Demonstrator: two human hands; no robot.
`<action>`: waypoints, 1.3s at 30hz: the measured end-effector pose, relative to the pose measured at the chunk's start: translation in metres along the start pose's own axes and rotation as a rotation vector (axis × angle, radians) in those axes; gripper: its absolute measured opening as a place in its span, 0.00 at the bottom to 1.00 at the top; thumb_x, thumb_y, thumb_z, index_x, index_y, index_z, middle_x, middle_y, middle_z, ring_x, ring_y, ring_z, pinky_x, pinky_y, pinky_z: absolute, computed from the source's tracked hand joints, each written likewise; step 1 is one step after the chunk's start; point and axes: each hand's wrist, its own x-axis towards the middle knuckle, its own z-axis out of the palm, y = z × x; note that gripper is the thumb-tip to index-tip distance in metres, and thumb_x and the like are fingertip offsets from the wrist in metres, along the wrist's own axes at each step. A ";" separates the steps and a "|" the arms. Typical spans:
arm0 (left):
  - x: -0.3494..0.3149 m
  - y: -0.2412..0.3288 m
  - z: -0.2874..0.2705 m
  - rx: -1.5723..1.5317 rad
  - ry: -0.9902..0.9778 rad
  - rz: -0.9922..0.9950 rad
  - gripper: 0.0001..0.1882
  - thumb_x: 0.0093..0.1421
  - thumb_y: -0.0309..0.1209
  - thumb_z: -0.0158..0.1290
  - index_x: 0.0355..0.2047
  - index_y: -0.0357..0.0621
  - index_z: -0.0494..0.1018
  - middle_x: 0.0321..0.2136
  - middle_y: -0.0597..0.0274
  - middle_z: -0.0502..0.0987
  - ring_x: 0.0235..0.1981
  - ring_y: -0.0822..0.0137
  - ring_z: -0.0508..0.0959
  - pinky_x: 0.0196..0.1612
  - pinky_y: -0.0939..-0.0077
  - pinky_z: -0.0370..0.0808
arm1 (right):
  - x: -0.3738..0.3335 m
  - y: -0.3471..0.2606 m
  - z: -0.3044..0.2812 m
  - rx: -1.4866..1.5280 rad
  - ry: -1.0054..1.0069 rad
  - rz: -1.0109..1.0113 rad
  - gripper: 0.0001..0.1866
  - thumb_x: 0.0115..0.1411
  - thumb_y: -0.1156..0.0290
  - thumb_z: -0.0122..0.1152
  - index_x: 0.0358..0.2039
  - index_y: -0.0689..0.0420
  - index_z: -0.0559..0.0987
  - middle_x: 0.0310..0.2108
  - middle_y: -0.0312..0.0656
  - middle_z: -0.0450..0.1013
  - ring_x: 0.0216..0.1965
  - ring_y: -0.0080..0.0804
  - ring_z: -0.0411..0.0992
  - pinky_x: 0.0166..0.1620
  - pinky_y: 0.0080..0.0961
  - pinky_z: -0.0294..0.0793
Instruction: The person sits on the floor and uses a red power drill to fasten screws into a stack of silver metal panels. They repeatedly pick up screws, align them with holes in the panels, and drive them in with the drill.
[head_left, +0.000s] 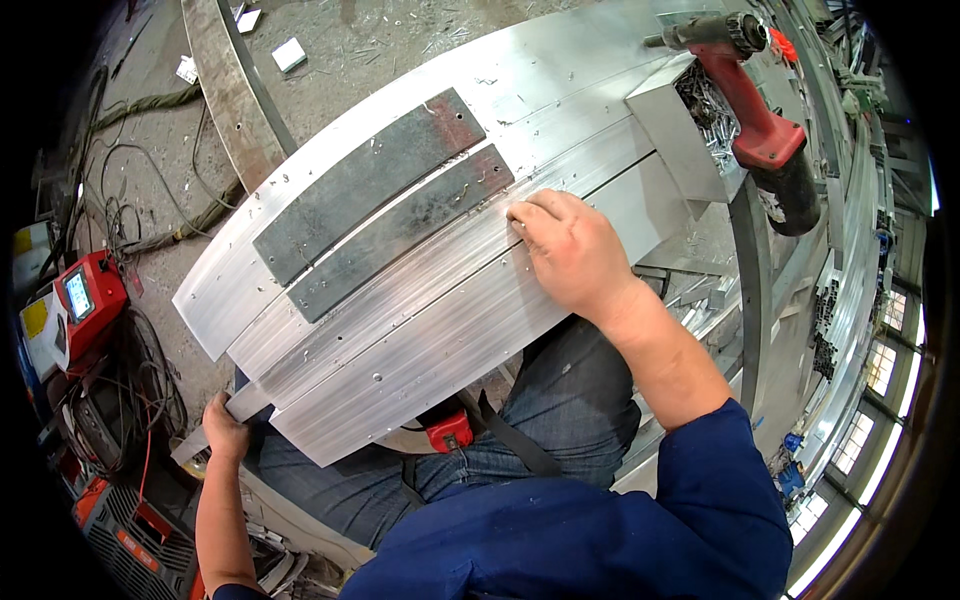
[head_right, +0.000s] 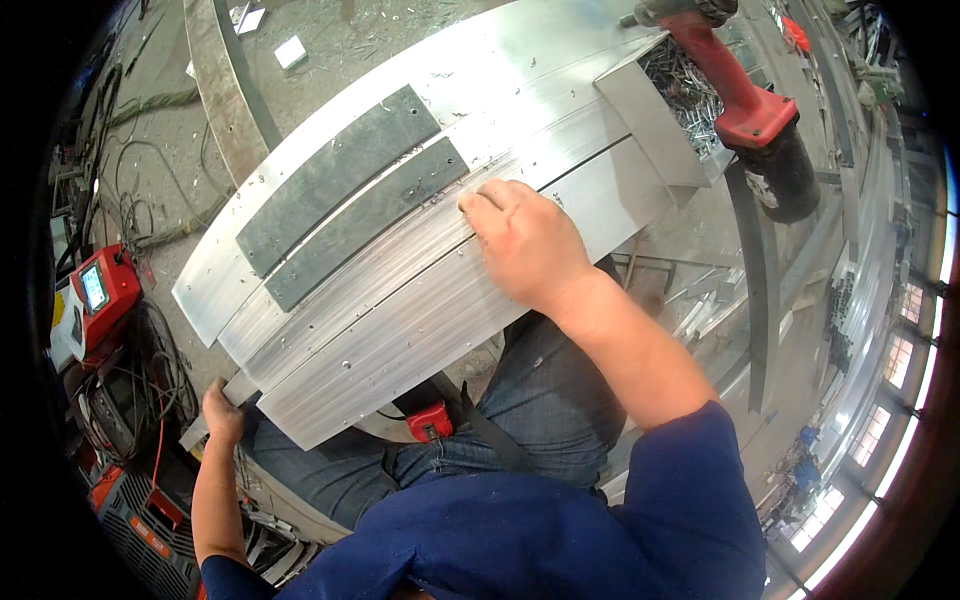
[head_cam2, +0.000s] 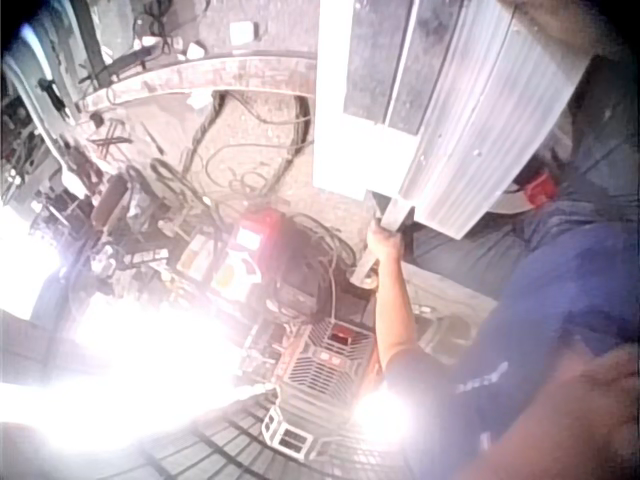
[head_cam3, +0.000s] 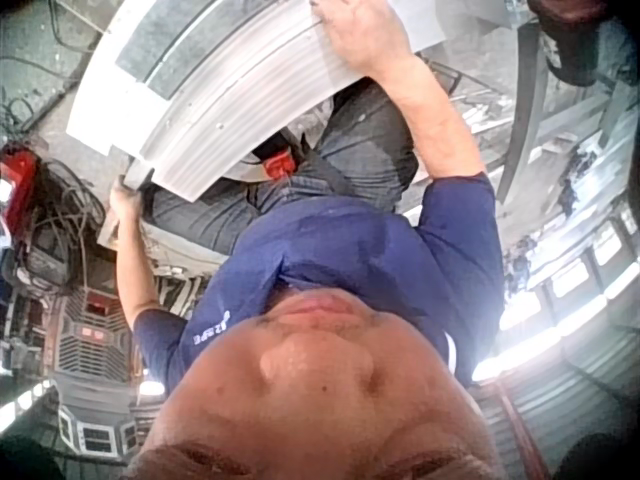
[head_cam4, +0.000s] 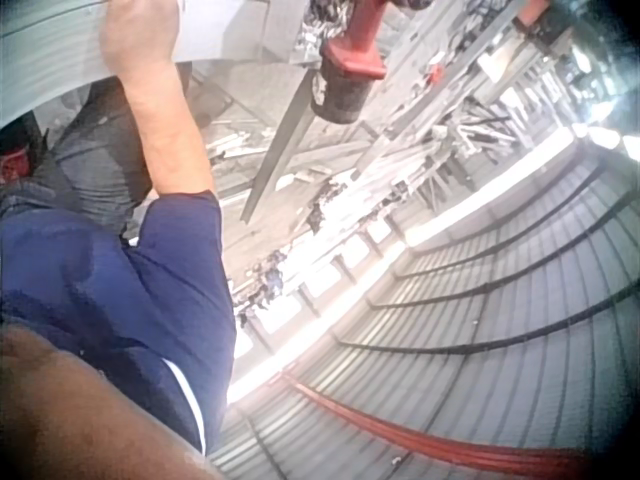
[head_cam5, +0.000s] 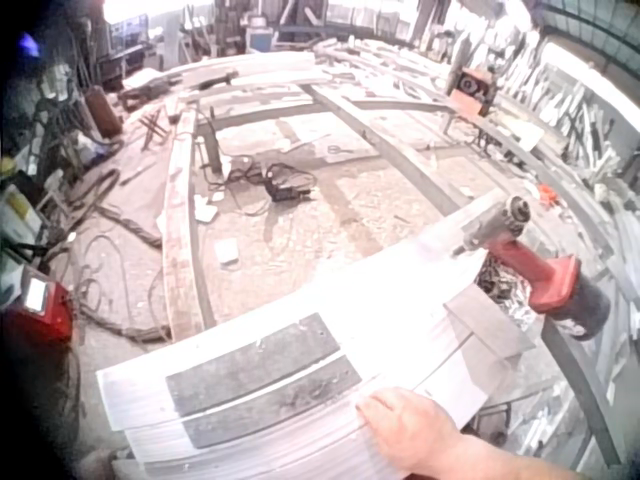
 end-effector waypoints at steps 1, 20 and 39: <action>0.000 -0.001 0.001 0.005 0.001 0.002 0.15 0.41 0.18 0.59 0.33 0.35 0.74 0.32 0.40 0.77 0.40 0.37 0.77 0.45 0.50 0.73 | 0.002 -0.003 -0.007 0.101 -0.016 0.092 0.09 0.58 0.76 0.59 0.39 0.62 0.81 0.34 0.46 0.77 0.36 0.43 0.77 0.38 0.35 0.78; 0.000 -0.002 0.002 -0.014 0.028 0.066 0.12 0.42 0.17 0.53 0.31 0.35 0.73 0.31 0.36 0.77 0.40 0.33 0.76 0.43 0.47 0.74 | 0.013 0.007 -0.034 0.146 0.185 0.304 0.06 0.62 0.72 0.64 0.36 0.60 0.82 0.28 0.40 0.77 0.29 0.30 0.74 0.36 0.27 0.73; -0.007 0.013 -0.010 -0.076 0.039 0.073 0.13 0.43 0.16 0.51 0.32 0.33 0.74 0.32 0.33 0.78 0.40 0.33 0.77 0.43 0.48 0.74 | 0.004 -0.013 -0.010 -0.030 0.073 0.248 0.07 0.63 0.72 0.62 0.32 0.60 0.74 0.29 0.51 0.78 0.33 0.57 0.76 0.35 0.47 0.73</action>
